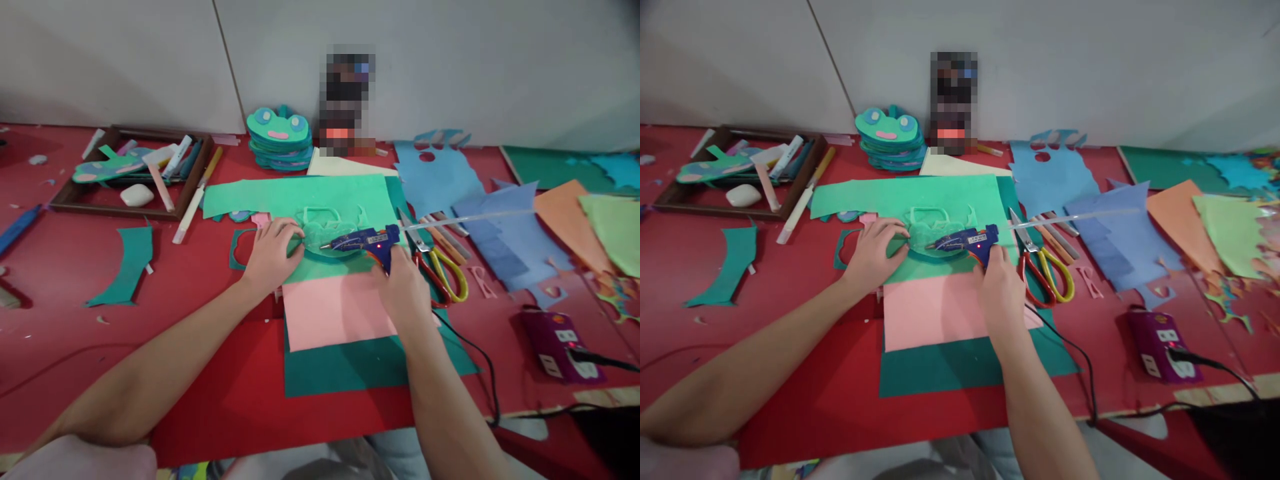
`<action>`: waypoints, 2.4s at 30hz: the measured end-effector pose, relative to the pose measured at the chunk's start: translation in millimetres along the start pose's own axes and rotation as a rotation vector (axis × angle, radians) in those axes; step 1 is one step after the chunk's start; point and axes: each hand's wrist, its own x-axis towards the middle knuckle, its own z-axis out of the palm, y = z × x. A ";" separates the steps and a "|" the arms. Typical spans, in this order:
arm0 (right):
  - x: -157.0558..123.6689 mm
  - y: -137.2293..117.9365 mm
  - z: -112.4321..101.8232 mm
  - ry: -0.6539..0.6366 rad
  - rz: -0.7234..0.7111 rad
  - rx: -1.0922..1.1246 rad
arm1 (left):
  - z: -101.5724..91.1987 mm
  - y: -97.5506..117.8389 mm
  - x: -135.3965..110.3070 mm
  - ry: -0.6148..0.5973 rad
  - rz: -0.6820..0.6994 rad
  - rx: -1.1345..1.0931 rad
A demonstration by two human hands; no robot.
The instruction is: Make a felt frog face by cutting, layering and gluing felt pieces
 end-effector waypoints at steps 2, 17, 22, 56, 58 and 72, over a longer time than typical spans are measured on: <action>-0.1 1.8 -0.5 0.020 -0.009 -0.008 | -0.2 0.5 -0.2 0.000 0.003 0.001; 0.0 3.0 -6.1 0.031 0.028 -0.016 | -0.1 -1.5 -0.2 -0.012 0.020 0.012; 2.5 4.8 -8.2 0.023 0.032 0.009 | -0.2 -0.4 0.2 -0.016 0.009 0.014; 4.3 -12.1 -6.6 -0.050 0.110 0.072 | -1.2 0.4 0.6 -0.036 0.003 0.019; 3.1 -12.5 -5.6 -0.031 0.094 0.087 | -0.7 -0.2 0.5 -0.037 0.004 0.019; 1.3 -6.9 -4.7 -0.113 0.054 0.021 | -2.1 0.6 0.9 -0.043 0.008 0.014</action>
